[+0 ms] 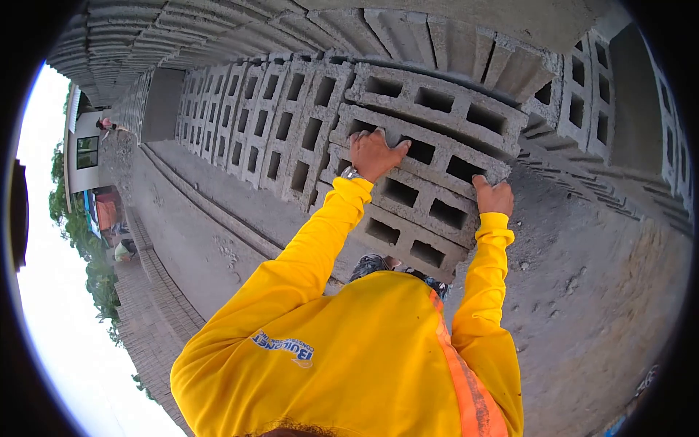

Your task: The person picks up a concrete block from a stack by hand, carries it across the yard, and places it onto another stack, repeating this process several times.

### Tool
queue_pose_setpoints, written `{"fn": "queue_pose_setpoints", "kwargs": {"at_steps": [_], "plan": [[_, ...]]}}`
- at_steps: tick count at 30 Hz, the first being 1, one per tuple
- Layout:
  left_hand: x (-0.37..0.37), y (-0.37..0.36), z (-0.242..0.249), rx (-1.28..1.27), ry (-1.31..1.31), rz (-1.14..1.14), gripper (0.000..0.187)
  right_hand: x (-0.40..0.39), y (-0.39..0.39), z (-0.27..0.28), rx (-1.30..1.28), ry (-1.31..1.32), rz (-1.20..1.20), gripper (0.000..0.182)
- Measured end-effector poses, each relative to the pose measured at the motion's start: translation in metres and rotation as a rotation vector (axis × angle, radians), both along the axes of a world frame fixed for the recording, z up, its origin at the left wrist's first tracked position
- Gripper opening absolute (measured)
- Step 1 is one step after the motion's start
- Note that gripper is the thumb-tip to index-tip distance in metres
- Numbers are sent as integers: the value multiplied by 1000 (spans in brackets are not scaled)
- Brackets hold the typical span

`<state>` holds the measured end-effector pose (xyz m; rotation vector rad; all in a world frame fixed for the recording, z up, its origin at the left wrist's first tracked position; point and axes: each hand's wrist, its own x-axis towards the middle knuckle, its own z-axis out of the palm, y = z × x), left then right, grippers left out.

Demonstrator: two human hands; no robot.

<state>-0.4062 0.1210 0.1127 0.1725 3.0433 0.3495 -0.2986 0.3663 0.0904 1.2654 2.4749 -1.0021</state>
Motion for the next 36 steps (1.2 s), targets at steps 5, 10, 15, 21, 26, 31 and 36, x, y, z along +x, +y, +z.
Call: {"fn": "queue_pose_setpoints", "kwargs": {"at_steps": [5,10,15,21,26,31,36], "plan": [[-9,11,-8,-28,-108,44,57,3,-3,5,3,11,-42,62],[-13,7,-1,18,-164,43,52,2,-9,3,12,9,-52,62],[-17,8,0,59,-132,34,48,7,-5,-16,41,112,-80,62],[-17,7,-4,91,-115,30,46,4,-9,-11,94,120,-103,64],[-17,7,-7,124,-103,45,47,-5,-2,2,42,24,-52,64],[-21,12,-14,121,-53,65,49,-19,11,4,55,52,0,57],[-21,11,-22,130,10,42,52,-22,11,11,48,-11,37,60]]}}
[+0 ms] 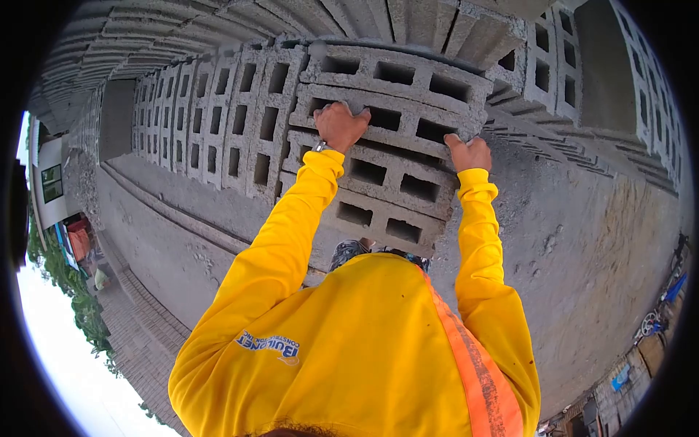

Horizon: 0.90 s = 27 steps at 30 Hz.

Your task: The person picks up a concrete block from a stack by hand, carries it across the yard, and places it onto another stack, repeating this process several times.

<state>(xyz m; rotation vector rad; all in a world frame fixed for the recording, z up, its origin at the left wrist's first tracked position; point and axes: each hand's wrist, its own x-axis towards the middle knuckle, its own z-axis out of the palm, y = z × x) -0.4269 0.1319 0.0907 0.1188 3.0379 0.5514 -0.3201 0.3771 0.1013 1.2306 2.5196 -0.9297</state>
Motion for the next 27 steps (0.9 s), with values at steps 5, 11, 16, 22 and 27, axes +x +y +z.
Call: {"fn": "queue_pose_setpoints", "kwargs": {"at_steps": [5,11,16,22,27], "plan": [[3,-12,5,-40,11,-145,56,8,5,0,-79,8,30,79],[74,-67,61,403,41,-25,53,92,1,-6,-377,238,-27,104],[123,-75,39,6,260,-148,49,111,-43,8,-273,-43,51,98],[98,-57,16,-152,-102,-39,61,108,-54,-27,-15,90,-23,77],[91,-49,15,-145,-208,13,51,111,-60,-29,6,179,-99,60]]}}
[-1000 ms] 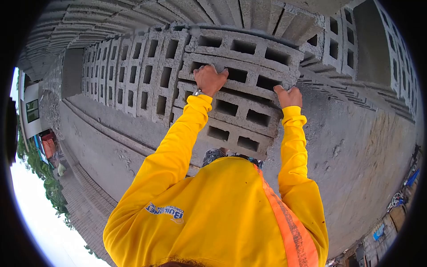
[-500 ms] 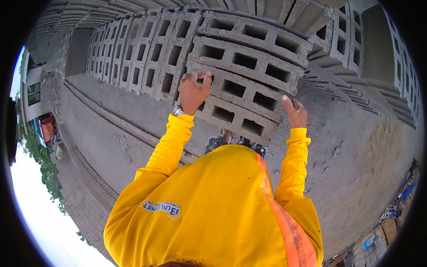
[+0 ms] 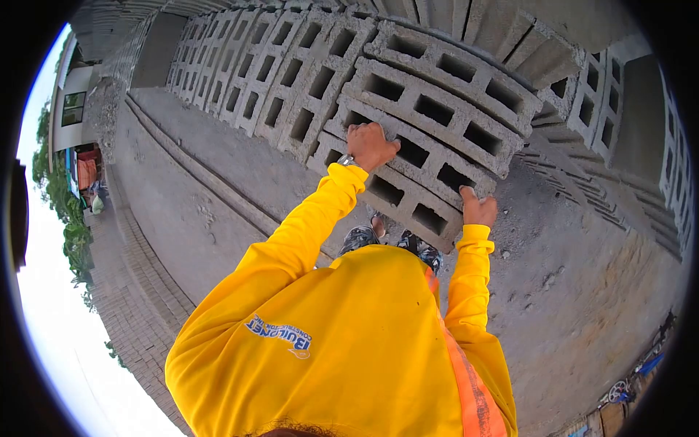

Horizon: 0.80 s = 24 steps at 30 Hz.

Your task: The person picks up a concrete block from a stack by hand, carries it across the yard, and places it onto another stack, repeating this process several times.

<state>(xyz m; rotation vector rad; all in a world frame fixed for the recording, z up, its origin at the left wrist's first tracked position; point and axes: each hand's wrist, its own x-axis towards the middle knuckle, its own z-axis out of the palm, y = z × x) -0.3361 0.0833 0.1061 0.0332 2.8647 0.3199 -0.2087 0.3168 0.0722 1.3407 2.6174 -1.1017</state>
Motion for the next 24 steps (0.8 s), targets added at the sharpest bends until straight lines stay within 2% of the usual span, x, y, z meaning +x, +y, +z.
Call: {"fn": "queue_pose_setpoints", "kwargs": {"at_steps": [5,11,14,18,21,24], "plan": [[-5,0,-2,25,42,-29,46,0,-2,6,-155,12,-48,56],[-7,1,-11,39,147,-12,44,-4,9,-3,-108,0,47,55],[-8,1,-10,88,108,-3,46,-9,11,-8,30,49,22,56],[-5,1,-13,105,133,-6,46,-19,17,9,-52,-65,85,56],[-7,2,-11,93,124,-9,46,-20,10,10,-29,-11,33,55],[-7,1,-11,74,139,-52,47,-18,17,12,-109,-56,94,65]]}}
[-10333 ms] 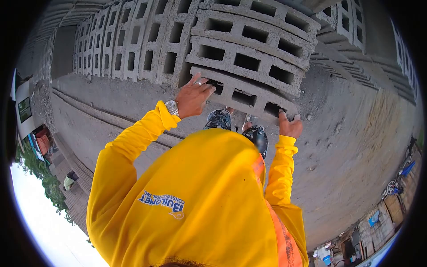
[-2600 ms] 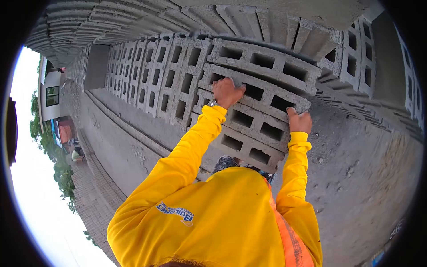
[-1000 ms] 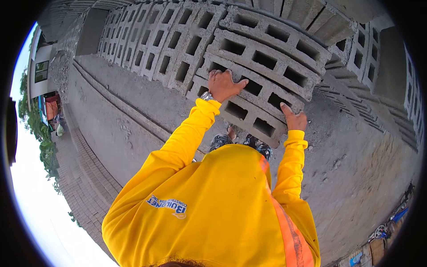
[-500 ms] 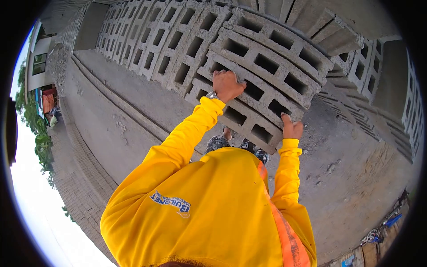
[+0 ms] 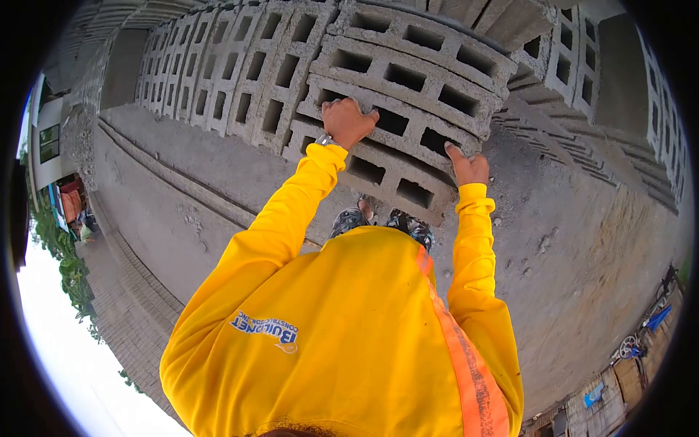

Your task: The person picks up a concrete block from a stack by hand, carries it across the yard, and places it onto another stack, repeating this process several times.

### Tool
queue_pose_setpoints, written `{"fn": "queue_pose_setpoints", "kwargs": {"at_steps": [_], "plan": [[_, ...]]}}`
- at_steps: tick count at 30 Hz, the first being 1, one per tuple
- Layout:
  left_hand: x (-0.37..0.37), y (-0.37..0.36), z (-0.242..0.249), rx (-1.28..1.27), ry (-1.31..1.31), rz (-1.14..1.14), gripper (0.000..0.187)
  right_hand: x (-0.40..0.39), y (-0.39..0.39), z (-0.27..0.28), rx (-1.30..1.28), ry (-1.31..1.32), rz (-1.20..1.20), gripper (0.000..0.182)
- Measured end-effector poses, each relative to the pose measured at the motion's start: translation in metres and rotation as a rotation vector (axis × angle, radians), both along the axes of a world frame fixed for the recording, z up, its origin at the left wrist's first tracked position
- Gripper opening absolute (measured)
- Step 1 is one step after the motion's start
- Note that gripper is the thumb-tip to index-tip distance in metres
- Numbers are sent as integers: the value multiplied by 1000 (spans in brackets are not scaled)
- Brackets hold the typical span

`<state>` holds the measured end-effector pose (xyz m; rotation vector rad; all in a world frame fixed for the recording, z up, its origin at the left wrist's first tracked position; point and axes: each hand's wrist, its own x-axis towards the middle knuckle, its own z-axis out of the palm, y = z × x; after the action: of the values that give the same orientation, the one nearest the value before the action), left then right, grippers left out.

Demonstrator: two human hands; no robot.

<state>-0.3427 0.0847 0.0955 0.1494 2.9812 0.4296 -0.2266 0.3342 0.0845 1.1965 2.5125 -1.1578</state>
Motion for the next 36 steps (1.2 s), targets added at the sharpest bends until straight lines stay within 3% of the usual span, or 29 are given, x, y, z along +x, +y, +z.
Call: {"fn": "queue_pose_setpoints", "kwargs": {"at_steps": [2,5,6,8,9,12,17,20,24,27,29,30,36], "plan": [[1,-6,3,17,23,-62,50,4,9,3,-24,-67,101,77],[24,-23,33,44,167,-140,51,27,18,6,-205,61,137,86],[34,-35,36,250,295,-116,52,44,19,8,-254,77,106,93],[67,-59,60,254,94,5,53,76,13,26,-346,-27,24,94],[80,-68,70,256,-2,64,54,97,10,17,-359,-19,18,93],[117,-80,39,37,164,-83,57,117,-22,16,-309,-27,81,88],[104,-61,13,-9,-54,-23,61,92,-57,22,-88,-223,71,75],[95,-55,8,-9,-143,42,55,103,-63,-27,159,35,-27,63],[89,-55,10,-26,-150,48,51,102,-63,-17,41,32,-29,52],[81,-46,22,0,-170,51,48,102,-62,-23,137,155,-86,52],[80,-45,22,4,-195,51,48,94,-59,-12,30,100,-95,52],[83,-45,15,-2,-86,52,46,92,-56,-7,-21,71,-96,52],[76,-49,14,22,-174,27,48,93,-54,-28,52,15,-19,56]]}}
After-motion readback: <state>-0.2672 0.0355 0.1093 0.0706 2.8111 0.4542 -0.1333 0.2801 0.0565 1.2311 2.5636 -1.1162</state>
